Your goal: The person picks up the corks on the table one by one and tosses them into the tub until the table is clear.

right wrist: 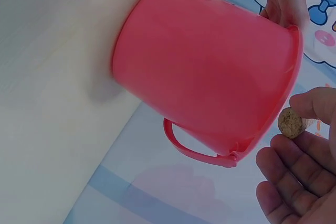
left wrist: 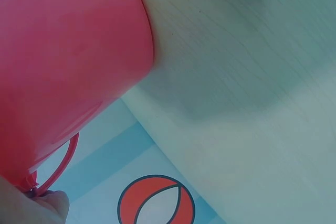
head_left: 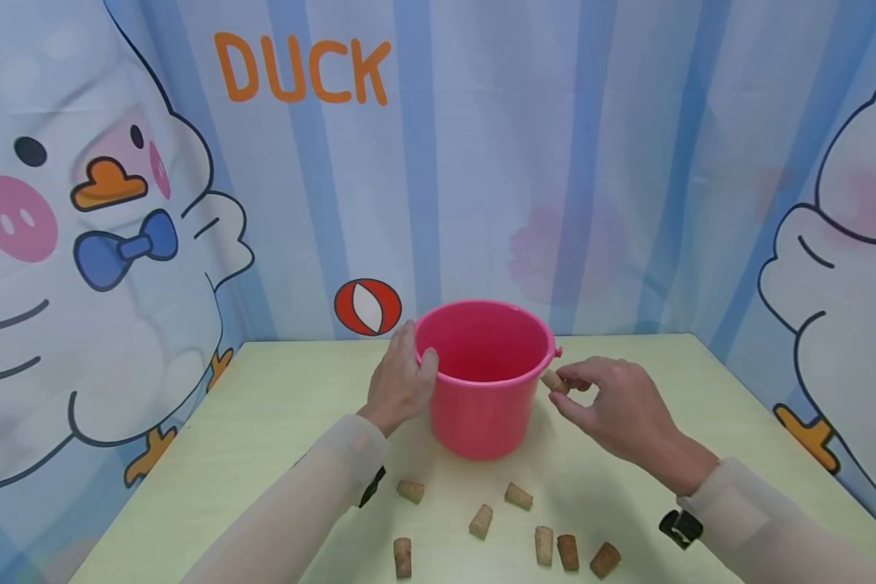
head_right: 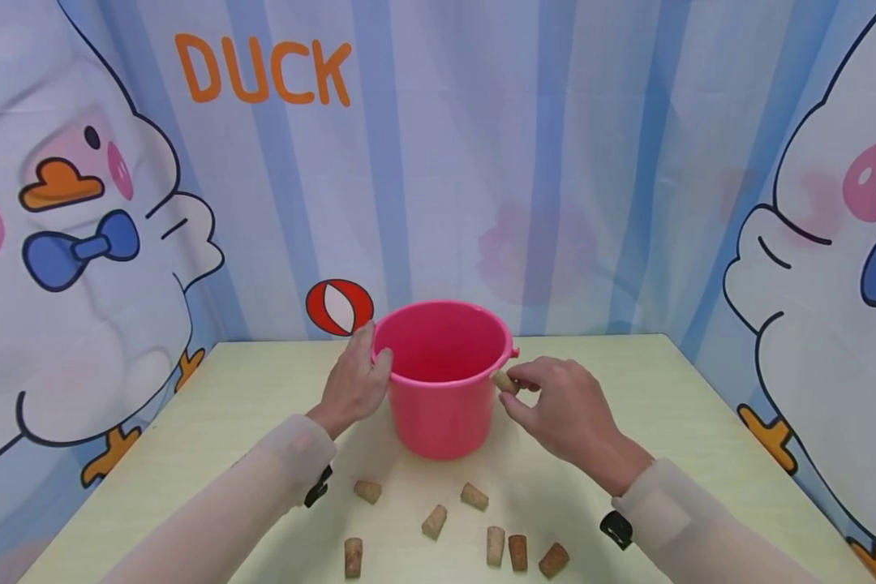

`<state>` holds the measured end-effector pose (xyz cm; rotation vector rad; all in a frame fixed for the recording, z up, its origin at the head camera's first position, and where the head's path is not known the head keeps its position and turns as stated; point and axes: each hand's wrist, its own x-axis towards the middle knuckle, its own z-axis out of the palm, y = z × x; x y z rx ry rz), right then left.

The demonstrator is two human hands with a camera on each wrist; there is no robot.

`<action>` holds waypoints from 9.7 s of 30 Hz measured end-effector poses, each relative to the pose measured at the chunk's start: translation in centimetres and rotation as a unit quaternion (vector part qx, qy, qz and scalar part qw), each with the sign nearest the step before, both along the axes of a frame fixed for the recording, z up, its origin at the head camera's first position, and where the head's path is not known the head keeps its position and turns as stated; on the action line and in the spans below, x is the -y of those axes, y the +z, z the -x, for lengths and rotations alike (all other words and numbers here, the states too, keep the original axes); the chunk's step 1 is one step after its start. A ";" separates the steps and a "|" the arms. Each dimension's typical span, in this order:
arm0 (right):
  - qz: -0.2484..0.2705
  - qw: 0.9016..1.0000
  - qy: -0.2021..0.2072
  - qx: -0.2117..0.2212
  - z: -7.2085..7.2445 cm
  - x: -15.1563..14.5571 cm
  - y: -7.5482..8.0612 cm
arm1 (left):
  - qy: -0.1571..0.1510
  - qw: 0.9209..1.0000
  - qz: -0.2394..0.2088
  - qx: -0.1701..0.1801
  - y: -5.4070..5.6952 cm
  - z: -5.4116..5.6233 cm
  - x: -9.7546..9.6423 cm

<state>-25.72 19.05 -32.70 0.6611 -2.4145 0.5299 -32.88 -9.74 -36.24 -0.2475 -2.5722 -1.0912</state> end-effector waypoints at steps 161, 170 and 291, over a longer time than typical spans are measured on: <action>0.068 0.994 0.004 0.082 -0.5 2.2 -3.0 | 0.001 1.000 0.008 0.001 -0.2 0.3 0.0; 0.071 0.993 0.003 0.096 -0.7 2.2 -3.5 | 0.004 1.000 0.014 0.005 -0.1 0.3 0.0; -0.152 0.966 0.018 0.207 -1.3 4.7 -9.0 | 0.000 1.000 0.016 0.002 0.0 0.0 -0.1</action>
